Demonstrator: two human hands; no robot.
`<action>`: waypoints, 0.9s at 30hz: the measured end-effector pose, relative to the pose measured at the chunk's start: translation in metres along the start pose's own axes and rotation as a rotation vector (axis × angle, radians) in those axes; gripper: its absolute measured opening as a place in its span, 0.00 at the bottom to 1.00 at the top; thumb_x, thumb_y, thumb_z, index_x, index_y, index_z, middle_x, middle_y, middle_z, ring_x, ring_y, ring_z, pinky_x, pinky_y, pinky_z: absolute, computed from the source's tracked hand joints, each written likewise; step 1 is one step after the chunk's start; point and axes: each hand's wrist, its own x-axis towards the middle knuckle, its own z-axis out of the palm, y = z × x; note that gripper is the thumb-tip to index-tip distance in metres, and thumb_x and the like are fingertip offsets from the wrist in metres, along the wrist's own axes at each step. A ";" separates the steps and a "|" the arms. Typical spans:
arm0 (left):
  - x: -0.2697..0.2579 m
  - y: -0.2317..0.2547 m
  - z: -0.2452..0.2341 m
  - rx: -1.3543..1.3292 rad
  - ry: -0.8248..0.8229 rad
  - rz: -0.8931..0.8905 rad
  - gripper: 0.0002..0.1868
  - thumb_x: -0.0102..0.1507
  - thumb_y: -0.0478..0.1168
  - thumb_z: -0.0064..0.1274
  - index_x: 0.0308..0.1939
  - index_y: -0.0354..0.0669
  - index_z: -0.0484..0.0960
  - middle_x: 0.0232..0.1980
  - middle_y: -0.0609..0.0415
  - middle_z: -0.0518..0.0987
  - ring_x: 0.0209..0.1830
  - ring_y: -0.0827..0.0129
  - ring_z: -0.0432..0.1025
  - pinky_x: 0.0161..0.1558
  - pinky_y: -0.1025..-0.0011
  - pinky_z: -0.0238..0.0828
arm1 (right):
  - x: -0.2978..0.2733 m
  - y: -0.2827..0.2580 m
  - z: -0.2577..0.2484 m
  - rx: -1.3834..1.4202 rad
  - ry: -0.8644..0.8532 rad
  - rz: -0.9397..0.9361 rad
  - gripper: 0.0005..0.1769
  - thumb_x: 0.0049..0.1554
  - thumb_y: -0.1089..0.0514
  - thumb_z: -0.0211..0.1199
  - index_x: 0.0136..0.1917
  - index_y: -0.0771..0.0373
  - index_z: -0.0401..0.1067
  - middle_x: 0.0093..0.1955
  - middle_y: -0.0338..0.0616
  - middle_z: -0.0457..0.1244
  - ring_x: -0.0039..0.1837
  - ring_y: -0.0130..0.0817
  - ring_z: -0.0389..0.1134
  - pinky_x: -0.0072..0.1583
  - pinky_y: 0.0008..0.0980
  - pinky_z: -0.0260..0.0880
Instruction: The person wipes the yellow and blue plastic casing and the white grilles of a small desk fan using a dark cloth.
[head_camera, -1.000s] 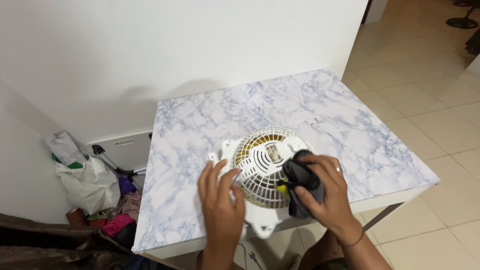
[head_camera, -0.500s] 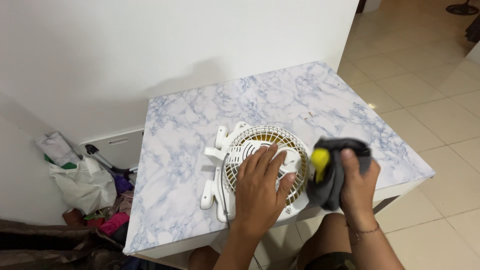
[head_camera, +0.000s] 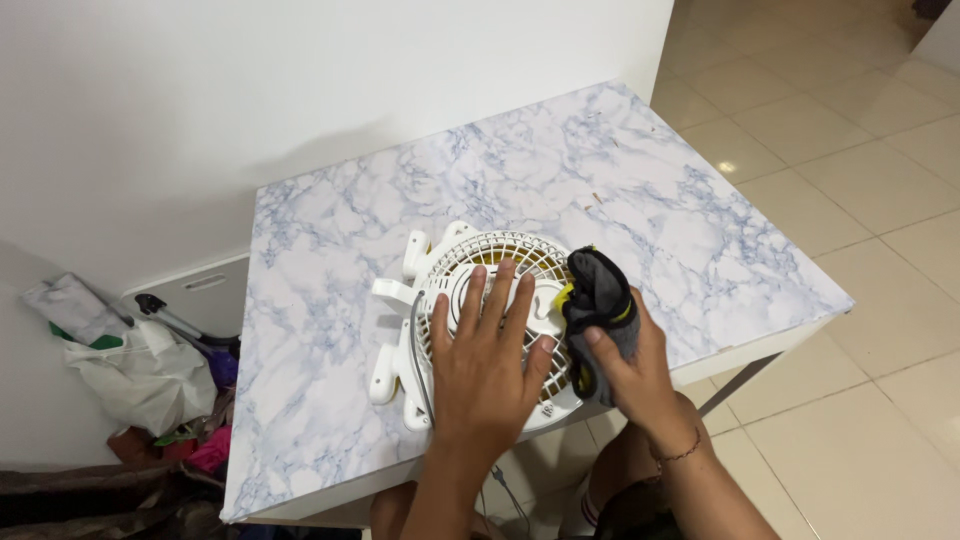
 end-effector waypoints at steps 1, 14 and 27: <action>0.000 -0.003 -0.001 -0.023 -0.024 0.015 0.31 0.69 0.52 0.43 0.73 0.42 0.67 0.80 0.49 0.58 0.81 0.51 0.48 0.74 0.41 0.35 | 0.001 0.004 -0.005 0.000 0.000 0.003 0.27 0.61 0.54 0.62 0.69 0.69 0.65 0.57 0.42 0.68 0.58 0.28 0.67 0.62 0.29 0.67; 0.002 0.022 0.005 0.010 0.065 -0.104 0.18 0.61 0.39 0.48 0.54 0.37 0.73 0.74 0.45 0.68 0.80 0.49 0.54 0.74 0.38 0.34 | 0.019 -0.035 0.000 0.085 -0.042 -0.028 0.35 0.59 0.50 0.63 0.73 0.71 0.60 0.67 0.54 0.62 0.66 0.41 0.64 0.66 0.38 0.64; 0.002 -0.001 -0.009 -0.048 0.020 0.036 0.25 0.60 0.35 0.48 0.63 0.47 0.78 0.70 0.53 0.73 0.75 0.56 0.63 0.76 0.42 0.36 | 0.013 -0.037 -0.017 -0.465 0.013 -0.170 0.27 0.47 0.65 0.65 0.61 0.70 0.72 0.63 0.52 0.67 0.66 0.50 0.71 0.67 0.39 0.69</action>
